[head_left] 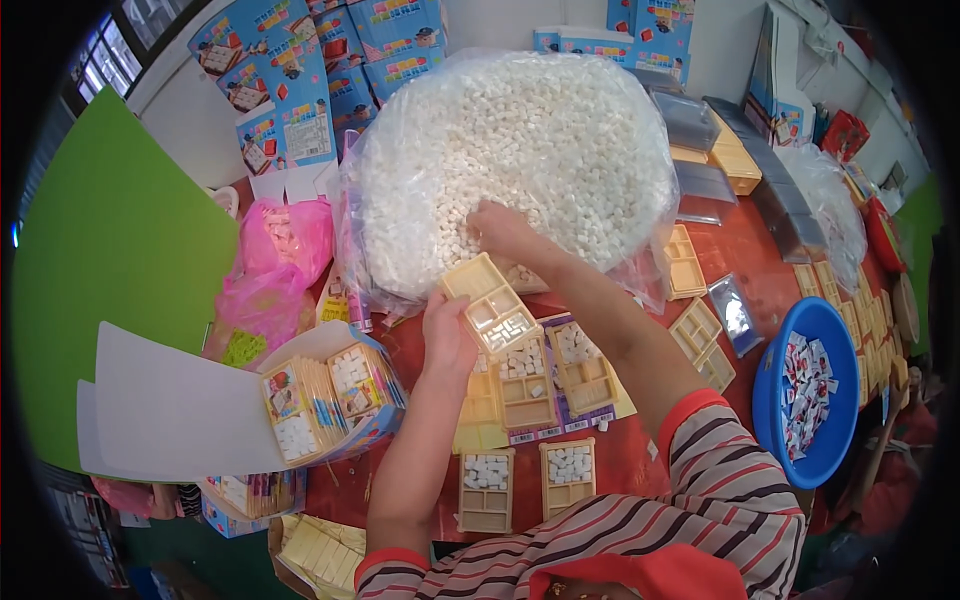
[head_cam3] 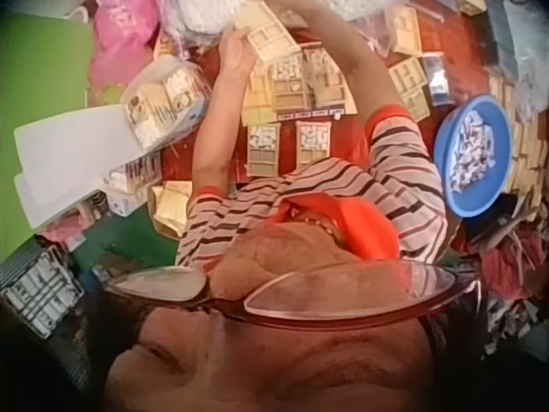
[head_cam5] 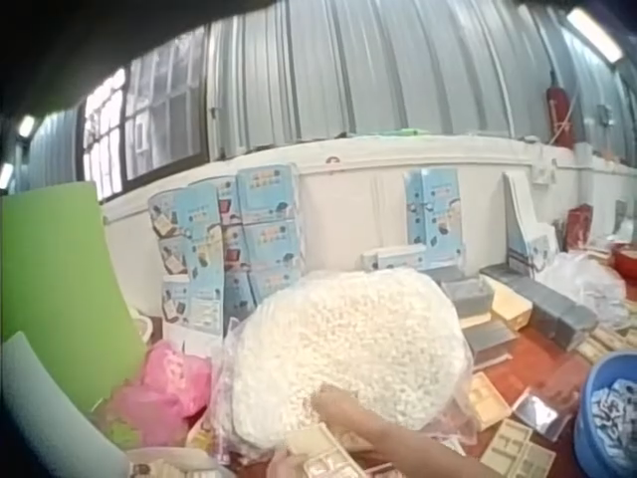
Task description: Packaging small white components and sachets into plastic trays and bags.
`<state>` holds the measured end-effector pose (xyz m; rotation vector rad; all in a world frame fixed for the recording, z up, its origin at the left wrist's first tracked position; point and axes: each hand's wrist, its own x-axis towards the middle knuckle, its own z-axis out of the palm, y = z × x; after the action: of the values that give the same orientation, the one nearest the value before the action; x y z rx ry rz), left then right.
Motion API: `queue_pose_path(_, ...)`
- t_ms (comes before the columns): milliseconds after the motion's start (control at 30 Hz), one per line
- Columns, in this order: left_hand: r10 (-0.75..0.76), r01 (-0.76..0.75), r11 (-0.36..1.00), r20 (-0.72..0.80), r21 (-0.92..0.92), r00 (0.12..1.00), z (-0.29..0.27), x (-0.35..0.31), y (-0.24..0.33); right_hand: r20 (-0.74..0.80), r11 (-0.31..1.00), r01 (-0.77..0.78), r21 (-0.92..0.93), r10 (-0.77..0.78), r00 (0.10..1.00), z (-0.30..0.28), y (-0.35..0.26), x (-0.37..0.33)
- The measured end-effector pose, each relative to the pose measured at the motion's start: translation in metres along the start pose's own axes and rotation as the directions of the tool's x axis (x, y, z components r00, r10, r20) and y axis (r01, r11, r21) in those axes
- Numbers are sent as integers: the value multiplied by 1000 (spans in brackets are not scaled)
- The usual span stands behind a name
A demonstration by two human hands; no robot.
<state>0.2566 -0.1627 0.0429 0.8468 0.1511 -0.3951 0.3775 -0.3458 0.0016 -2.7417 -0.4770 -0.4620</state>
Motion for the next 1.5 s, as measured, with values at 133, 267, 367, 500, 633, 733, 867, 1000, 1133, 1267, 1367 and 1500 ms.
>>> queue_pose_path(133, -15, 16, 1000, -35, 14, 999, 5, 28, -10, 132, 899, -209, 385, 170, 977, -26, 6, 16)
queue_pose_path(267, -102, 102, 995, -19, 4, 995, 24, 46, -19, 118, 845, -136, 516, 87, 989, -37, -2, 9)
queue_pose_path(367, -61, 61, 996, 7, -63, 998, 12, 63, -15, 231, 886, -135, 443, 32, 972, -51, -40, 5)
queue_pose_path(500, -116, 110, 977, -23, -180, 993, 14, 80, -21, 249, 873, -104, 476, -20, 968, -61, -35, -9)
queue_pose_path(633, -80, 76, 982, -13, -173, 997, 13, 79, -23, 216, 701, -106, 705, -70, 974, -75, -20, -15)
queue_pose_path(733, -94, 94, 982, 5, -166, 996, 15, 74, -20, 272, 534, -242, 810, 23, 962, -74, -14, -18)
queue_pose_path(867, -64, 63, 987, -2, -150, 998, 15, 61, -18, 283, 805, -189, 562, 27, 959, -71, -15, -22)
queue_pose_path(1000, 14, -5, 985, 54, -173, 998, 13, 52, -19, -110, 896, -17, 444, 73, 991, -75, -20, -36)
queue_pose_path(1133, 32, -15, 985, 97, -174, 995, 8, 44, -20, 45, 847, -250, 468, 259, 965, -76, -13, -49)
queue_pose_path(1267, -6, 29, 982, 120, -189, 993, 7, 45, -18, 28, 719, -243, 651, 297, 955, -71, -23, -64)
queue_pose_path(1367, -38, 55, 989, 125, -139, 991, 1, 53, -19, -171, 880, -122, 459, 222, 960, -75, -38, -61)
queue_pose_path(1500, -79, 90, 991, 106, -101, 991, 11, 51, -28, -79, 984, 78, 160, -66, 995, -81, -51, -55)
